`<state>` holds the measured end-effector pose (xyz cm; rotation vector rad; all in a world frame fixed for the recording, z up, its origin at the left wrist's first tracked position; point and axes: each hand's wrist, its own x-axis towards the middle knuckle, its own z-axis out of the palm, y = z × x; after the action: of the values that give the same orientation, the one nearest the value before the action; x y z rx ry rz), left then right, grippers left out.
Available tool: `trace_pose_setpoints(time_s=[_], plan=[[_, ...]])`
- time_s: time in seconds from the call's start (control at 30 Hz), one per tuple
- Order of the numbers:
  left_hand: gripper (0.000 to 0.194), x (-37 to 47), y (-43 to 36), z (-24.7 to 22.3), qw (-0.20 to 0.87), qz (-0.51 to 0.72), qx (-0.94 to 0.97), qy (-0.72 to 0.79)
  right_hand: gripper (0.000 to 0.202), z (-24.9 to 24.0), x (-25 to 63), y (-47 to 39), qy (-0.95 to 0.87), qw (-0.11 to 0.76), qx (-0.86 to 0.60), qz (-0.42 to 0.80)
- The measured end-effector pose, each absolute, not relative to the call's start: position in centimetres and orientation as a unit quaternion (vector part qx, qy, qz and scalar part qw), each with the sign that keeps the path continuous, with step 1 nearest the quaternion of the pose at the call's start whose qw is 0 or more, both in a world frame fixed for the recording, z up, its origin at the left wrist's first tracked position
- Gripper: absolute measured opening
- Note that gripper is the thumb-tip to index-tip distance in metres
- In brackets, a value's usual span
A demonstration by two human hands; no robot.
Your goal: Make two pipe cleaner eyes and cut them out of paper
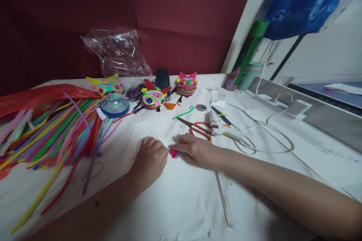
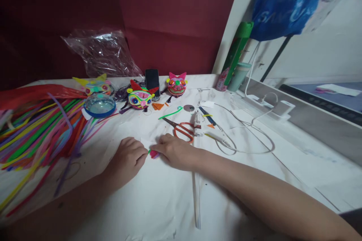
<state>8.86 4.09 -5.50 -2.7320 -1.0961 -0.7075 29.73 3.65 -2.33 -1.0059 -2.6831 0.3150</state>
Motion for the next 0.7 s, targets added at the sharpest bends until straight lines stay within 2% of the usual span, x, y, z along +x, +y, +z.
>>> trace_pose_setpoints(time_s=[0.37, 0.53, 0.7], plan=[[0.021, 9.0, 4.1, -5.6, 0.042, -0.240, -0.897, -0.369, 0.029, -3.5, 29.0, 3.8, -0.927, 0.117, -0.350, 0.060], [0.016, 8.3, 4.4, -4.0, -0.045, -0.343, -0.843, -0.411, 0.031, -3.7, 29.1, 3.9, -0.930, 0.127, -0.341, 0.058], [0.016, 6.0, 5.2, 0.9, -0.187, -0.442, -0.691, -0.541, 0.033, -3.7, 29.2, 3.9, -0.929, 0.128, -0.340, 0.074]])
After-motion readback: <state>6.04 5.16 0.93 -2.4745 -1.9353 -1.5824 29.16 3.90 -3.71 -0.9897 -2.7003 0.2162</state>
